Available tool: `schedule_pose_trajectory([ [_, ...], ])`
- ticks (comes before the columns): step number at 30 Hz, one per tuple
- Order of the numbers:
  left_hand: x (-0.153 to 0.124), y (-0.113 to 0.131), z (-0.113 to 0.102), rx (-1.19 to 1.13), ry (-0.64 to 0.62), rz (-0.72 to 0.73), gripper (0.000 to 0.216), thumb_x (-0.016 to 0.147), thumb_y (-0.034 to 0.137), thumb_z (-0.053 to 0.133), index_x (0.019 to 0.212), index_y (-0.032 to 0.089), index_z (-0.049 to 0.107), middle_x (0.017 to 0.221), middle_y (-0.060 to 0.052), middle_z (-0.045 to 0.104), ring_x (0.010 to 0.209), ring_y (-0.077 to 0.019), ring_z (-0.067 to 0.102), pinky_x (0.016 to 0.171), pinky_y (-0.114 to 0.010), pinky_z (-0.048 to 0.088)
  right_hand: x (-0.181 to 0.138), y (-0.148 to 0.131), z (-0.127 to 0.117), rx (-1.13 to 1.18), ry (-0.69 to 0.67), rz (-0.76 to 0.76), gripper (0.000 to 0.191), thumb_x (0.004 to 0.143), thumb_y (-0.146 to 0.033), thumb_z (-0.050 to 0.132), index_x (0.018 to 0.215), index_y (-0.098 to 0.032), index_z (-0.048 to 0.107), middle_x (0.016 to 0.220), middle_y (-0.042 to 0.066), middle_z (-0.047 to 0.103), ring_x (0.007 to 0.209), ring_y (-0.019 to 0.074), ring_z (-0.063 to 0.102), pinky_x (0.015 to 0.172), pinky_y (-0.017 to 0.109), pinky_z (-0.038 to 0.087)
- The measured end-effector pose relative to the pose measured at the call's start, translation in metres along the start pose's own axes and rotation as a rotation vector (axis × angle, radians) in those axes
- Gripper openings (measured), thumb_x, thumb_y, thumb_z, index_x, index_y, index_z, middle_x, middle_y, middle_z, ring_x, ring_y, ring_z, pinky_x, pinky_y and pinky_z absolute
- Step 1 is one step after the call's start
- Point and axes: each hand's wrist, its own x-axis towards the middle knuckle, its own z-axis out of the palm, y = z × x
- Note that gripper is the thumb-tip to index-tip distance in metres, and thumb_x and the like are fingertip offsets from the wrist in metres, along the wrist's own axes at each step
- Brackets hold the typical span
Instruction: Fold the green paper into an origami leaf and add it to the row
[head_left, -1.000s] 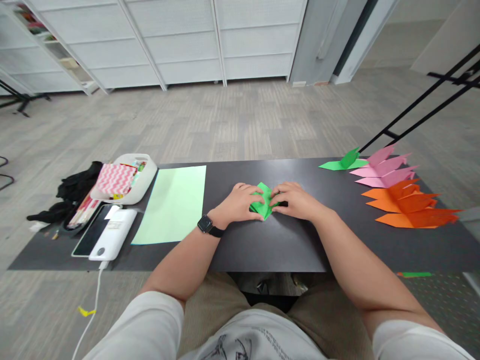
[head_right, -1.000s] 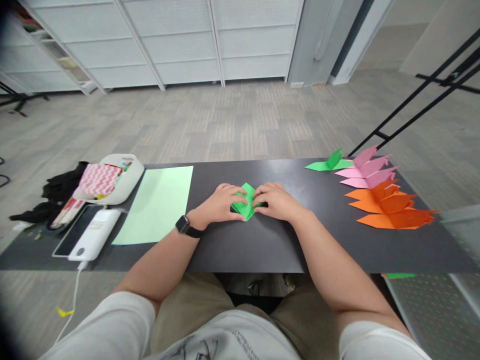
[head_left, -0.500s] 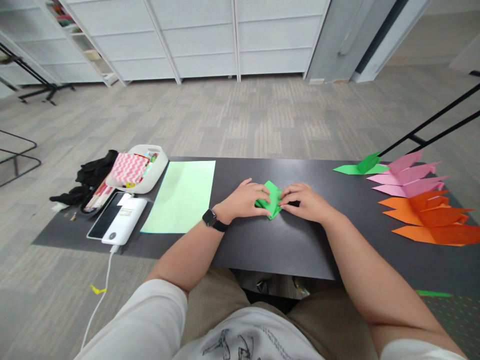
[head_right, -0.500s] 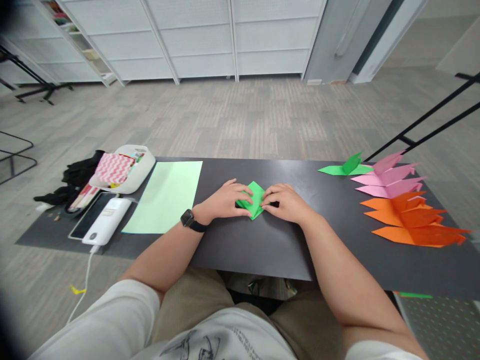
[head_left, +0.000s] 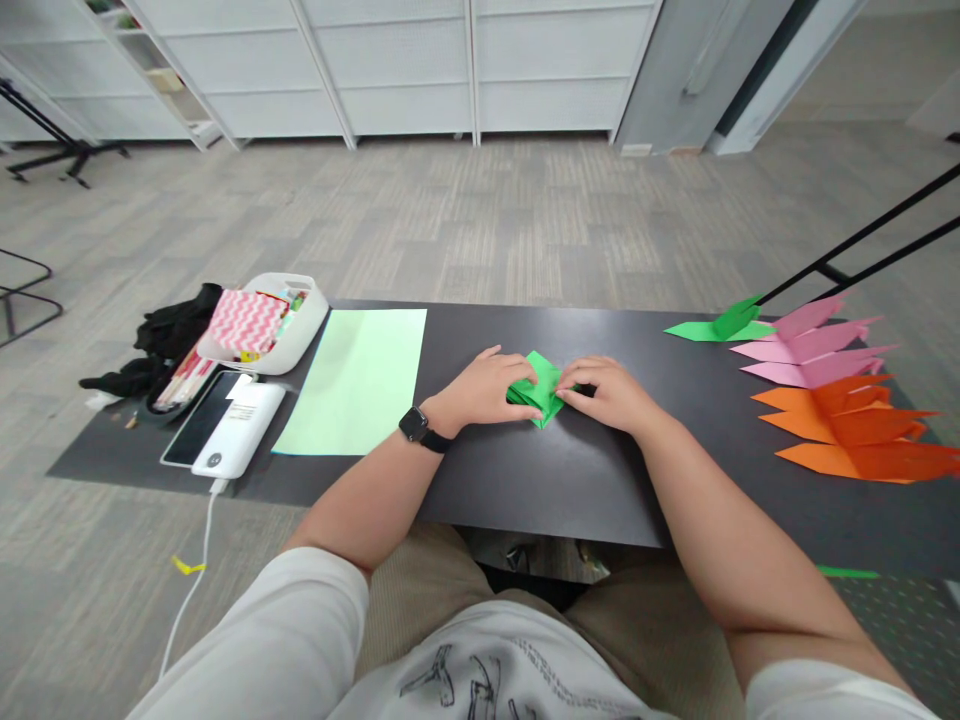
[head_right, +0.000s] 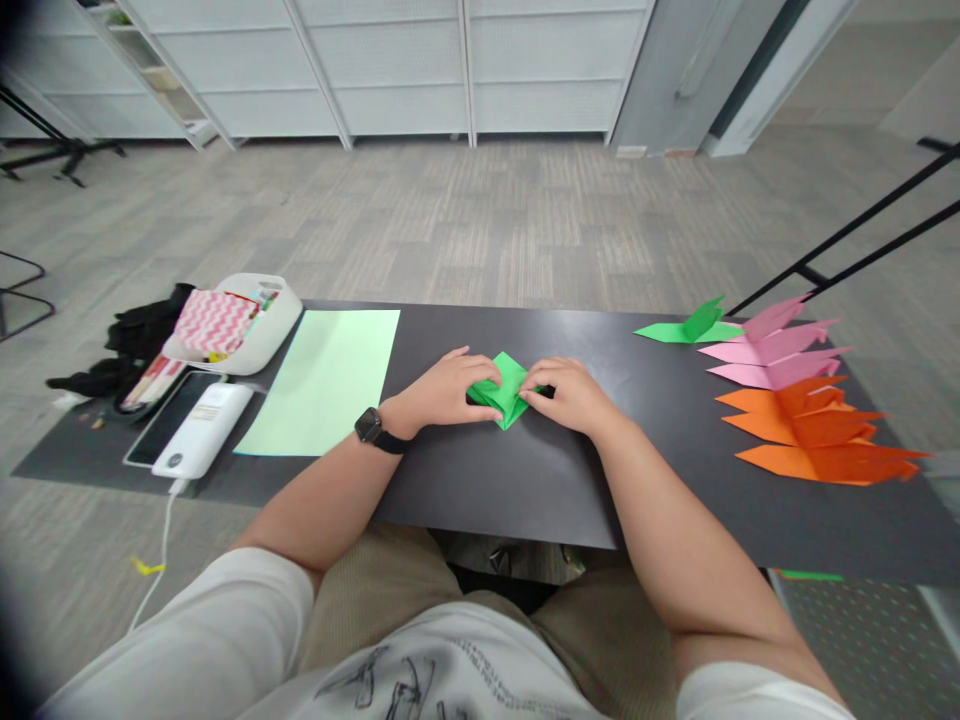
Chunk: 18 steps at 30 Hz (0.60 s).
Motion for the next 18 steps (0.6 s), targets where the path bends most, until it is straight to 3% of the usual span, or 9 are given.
schedule_pose_trajectory([
  [7,0.002,0.004,0.0,-0.002,0.094,0.001,0.038,0.095,0.053,0.077,0.111,0.021,0.065,0.119,-0.008,0.074,0.115,-0.0272,0.071,0.13,-0.056,0.036,0.001,-0.008,-0.001,-0.071,0.098,0.052,0.017,0.104,-0.033,0.062,0.096,-0.026,0.075,0.099,0.006,0.081,0.095,0.0251,0.074,0.091,0.041,0.049],
  [12,0.002,0.0,0.006,-0.004,0.142,-0.011,0.026,0.1,0.032,0.069,0.123,0.022,0.066,0.126,-0.01,0.072,0.12,-0.0273,0.069,0.112,-0.044,0.054,0.002,-0.016,-0.002,-0.056,0.164,0.026,0.017,0.105,-0.033,0.058,0.098,-0.026,0.071,0.1,0.007,0.079,0.097,0.0256,0.073,0.09,0.041,0.051],
  [18,0.004,-0.006,0.012,0.075,0.136,-0.054,0.022,0.1,0.023,0.065,0.119,0.019,0.074,0.123,-0.01,0.076,0.117,-0.0264,0.07,0.11,-0.043,0.054,0.002,-0.021,-0.001,-0.033,0.184,-0.019,0.014,0.106,-0.029,0.053,0.1,-0.026,0.066,0.101,0.008,0.076,0.097,0.0263,0.07,0.093,0.042,0.053],
])
